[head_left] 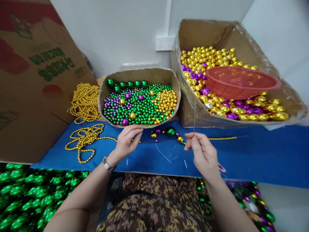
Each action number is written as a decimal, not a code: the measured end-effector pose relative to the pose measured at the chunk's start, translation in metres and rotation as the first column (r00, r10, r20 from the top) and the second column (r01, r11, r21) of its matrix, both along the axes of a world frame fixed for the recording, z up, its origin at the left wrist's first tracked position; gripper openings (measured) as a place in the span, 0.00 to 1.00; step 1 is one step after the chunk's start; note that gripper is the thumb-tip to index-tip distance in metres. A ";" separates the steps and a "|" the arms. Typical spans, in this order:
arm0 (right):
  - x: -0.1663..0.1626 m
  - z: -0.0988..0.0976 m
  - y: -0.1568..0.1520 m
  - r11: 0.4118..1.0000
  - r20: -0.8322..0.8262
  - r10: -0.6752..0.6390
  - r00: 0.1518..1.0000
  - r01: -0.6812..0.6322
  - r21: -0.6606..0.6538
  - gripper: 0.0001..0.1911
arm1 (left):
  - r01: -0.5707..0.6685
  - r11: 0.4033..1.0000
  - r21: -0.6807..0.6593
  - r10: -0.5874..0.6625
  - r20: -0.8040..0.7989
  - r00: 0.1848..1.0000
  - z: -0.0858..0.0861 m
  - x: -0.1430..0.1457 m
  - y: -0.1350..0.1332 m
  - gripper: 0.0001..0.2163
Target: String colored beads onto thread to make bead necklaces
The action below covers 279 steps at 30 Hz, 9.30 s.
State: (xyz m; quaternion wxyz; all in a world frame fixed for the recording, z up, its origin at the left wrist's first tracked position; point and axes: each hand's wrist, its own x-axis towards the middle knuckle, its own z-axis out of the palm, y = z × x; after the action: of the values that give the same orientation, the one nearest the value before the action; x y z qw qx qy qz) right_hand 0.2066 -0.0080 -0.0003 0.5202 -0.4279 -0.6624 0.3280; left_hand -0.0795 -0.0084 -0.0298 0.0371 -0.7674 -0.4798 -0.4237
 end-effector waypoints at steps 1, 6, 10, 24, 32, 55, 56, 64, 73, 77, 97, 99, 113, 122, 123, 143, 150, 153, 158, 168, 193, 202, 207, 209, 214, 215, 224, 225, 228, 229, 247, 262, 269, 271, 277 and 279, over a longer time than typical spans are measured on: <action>-0.002 -0.004 0.001 1.000 0.057 0.027 0.998 -0.027 -0.003 0.11 | -0.037 0.999 0.000 0.037 0.028 0.999 0.008 -0.007 0.011 0.08; -0.006 -0.015 0.006 0.997 0.178 0.073 0.981 -0.078 0.026 0.11 | -0.296 0.920 -0.259 0.326 0.083 0.942 0.032 -0.057 0.105 0.11; -0.004 -0.024 0.010 0.999 0.205 0.043 0.978 -0.048 0.021 0.11 | -0.545 0.707 -0.450 0.566 -0.102 0.818 0.041 -0.102 0.184 0.16; -0.024 -0.049 0.029 0.997 0.183 0.080 0.980 -0.080 -0.011 0.12 | -0.364 0.743 -0.561 0.496 0.098 0.863 0.047 -0.135 0.259 0.17; -0.041 -0.049 0.033 0.982 0.260 0.153 0.953 -0.176 0.066 0.14 | 0.585 0.722 -0.369 0.132 0.904 0.407 0.066 -0.054 0.151 0.20; -0.014 -0.051 0.005 0.936 0.558 -0.138 0.819 -0.077 0.345 0.16 | 0.477 0.799 -0.366 0.048 0.830 0.556 0.028 0.025 0.044 0.22; -0.014 -0.053 0.006 0.931 0.580 -0.157 0.799 -0.077 0.357 0.16 | 0.452 0.816 -0.359 0.025 0.805 0.593 0.028 0.028 0.042 0.24; -0.021 -0.062 0.009 0.940 0.500 -0.111 0.859 -0.073 0.333 0.13 | 0.520 0.782 -0.344 0.013 0.843 0.538 0.012 0.056 0.022 0.18; -0.023 -0.073 0.004 0.971 0.407 -0.006 0.914 -0.092 0.221 0.11 | 0.572 0.772 -0.278 -0.030 0.882 0.470 -0.001 0.063 0.011 0.30; -0.023 -0.073 0.002 0.978 0.364 0.026 0.931 -0.100 0.185 0.11 | 0.638 0.705 -0.309 -0.034 0.884 0.466 -0.004 0.062 0.007 0.30; -0.014 -0.074 0.002 0.984 0.386 -0.080 0.919 0.010 0.180 0.11 | 0.100 0.845 -0.526 -0.229 -0.185 0.956 0.009 0.037 0.114 0.09; -0.014 -0.074 0.002 0.983 0.385 -0.083 0.919 0.013 0.181 0.11 | 0.113 0.842 -0.528 -0.256 -0.205 0.945 0.005 0.044 0.121 0.10; -0.013 -0.074 0.004 0.985 0.334 -0.093 0.938 0.038 0.169 0.10 | 0.158 0.832 -0.532 -0.092 0.148 0.985 0.002 0.035 0.101 0.10; -0.014 -0.074 0.003 0.982 0.333 -0.107 0.937 0.047 0.184 0.10 | 0.088 0.793 -0.602 -0.299 -0.259 0.919 0.009 0.053 0.129 0.11; -0.014 -0.074 0.003 0.981 0.334 -0.111 0.936 0.050 0.186 0.10 | 0.087 0.798 -0.597 -0.287 -0.249 0.925 0.007 0.052 0.128 0.11; -0.010 -0.075 0.004 0.979 0.367 -0.128 0.922 0.059 0.193 0.10 | 0.566 0.642 -0.516 0.074 0.778 0.624 0.014 0.036 0.101 0.12; -0.017 -0.074 0.002 0.969 0.363 -0.107 0.926 0.015 0.247 0.09 | 0.707 0.615 -0.349 0.264 0.936 0.232 0.023 0.041 0.067 0.11; -0.019 -0.075 0.001 0.963 0.372 -0.113 0.921 0.009 0.271 0.09 | 0.704 0.630 -0.328 0.290 0.940 0.178 0.021 0.043 0.061 0.10; -0.020 -0.077 0.000 0.954 0.395 -0.117 0.911 -0.007 0.299 0.08 | 0.699 0.640 -0.320 0.313 0.939 0.143 0.021 0.046 0.055 0.09; -0.020 -0.079 -0.003 0.963 0.414 -0.098 0.905 -0.019 0.270 0.10 | 0.669 0.656 -0.350 0.328 0.930 0.165 0.021 0.044 0.045 0.11; -0.007 -0.133 -0.005 0.996 0.656 -0.059 0.752 0.003 0.086 0.11 | 0.350 0.741 -0.572 0.114 0.622 0.774 -0.040 0.064 -0.004 0.08; -0.022 -0.072 0.004 0.980 0.402 0.134 0.906 -0.182 0.084 0.13 | 0.383 0.835 -0.395 -0.103 0.573 0.813 0.041 0.077 -0.002 0.03; -0.021 -0.066 0.002 0.984 0.338 0.161 0.927 -0.178 0.019 0.13 | 0.418 0.831 -0.367 -0.082 0.663 0.744 0.027 0.078 -0.004 0.08; -0.019 -0.060 0.001 0.989 0.275 0.142 0.951 -0.144 -0.013 0.13 | 0.464 0.795 -0.392 -0.164 0.597 0.785 0.008 0.078 -0.002 0.15; -0.024 -0.034 -0.008 0.991 0.128 0.127 0.984 -0.121 -0.055 0.14 | 0.521 0.710 -0.474 -0.471 0.230 0.852 -0.040 0.095 0.000 0.15; -0.024 -0.029 -0.010 0.990 0.093 0.131 0.987 -0.125 -0.068 0.14 | 0.501 0.712 -0.492 -0.499 0.148 0.854 -0.046 0.100 0.000 0.12; 0.012 0.010 0.000 0.995 -0.381 -0.094 0.920 0.071 -0.073 0.10 | 0.219 0.831 -0.512 -0.417 -0.312 0.854 -0.040 0.090 0.010 0.18; 0.012 0.012 0.002 0.994 -0.416 -0.103 0.903 0.080 -0.071 0.09 | 0.229 0.832 -0.505 -0.426 -0.318 0.847 -0.038 0.089 0.010 0.20; 0.005 0.019 0.005 0.995 -0.426 -0.086 0.901 0.057 -0.079 0.10 | 0.306 0.802 -0.513 -0.505 -0.310 0.805 -0.041 0.094 0.003 0.18; 0.003 0.023 0.005 0.996 -0.420 -0.076 0.905 0.047 -0.079 0.11 | 0.314 0.797 -0.516 -0.519 -0.319 0.793 -0.044 0.096 0.000 0.17; 0.014 0.016 0.006 0.983 -0.340 -0.184 0.922 0.180 -0.043 0.12 | 0.080 0.972 -0.221 -0.125 -0.200 0.972 0.001 0.017 0.023 0.11; -0.013 -0.021 0.003 0.998 0.199 0.027 0.980 -0.037 0.048 0.13 | -0.261 0.848 -0.461 0.187 -0.200 0.962 0.026 -0.046 0.124 0.15; -0.022 -0.036 -0.002 0.981 0.369 0.076 0.926 -0.135 0.136 0.17 | 0.264 0.853 -0.451 0.164 0.711 0.684 0.036 -0.012 0.095 0.13; -0.025 -0.039 -0.004 0.975 0.383 0.078 0.921 -0.151 0.164 0.17 | 0.486 0.792 -0.370 0.156 0.892 0.425 0.041 0.000 0.079 0.13; -0.028 -0.046 -0.005 0.956 0.413 0.039 0.910 -0.155 0.250 0.17 | 0.660 0.700 -0.272 0.253 0.959 0.127 0.042 0.025 0.048 0.10; -0.027 -0.047 -0.006 0.957 0.422 0.032 0.906 -0.149 0.248 0.17 | 0.666 0.694 -0.271 0.281 0.955 0.096 0.040 0.028 0.045 0.11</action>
State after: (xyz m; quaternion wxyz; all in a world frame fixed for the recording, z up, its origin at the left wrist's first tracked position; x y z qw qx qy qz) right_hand 0.1795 -0.0141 -0.0475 0.4065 -0.3798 -0.8156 0.1591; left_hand -0.0514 0.0370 0.0105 -0.6310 -0.3030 -0.3729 -0.6090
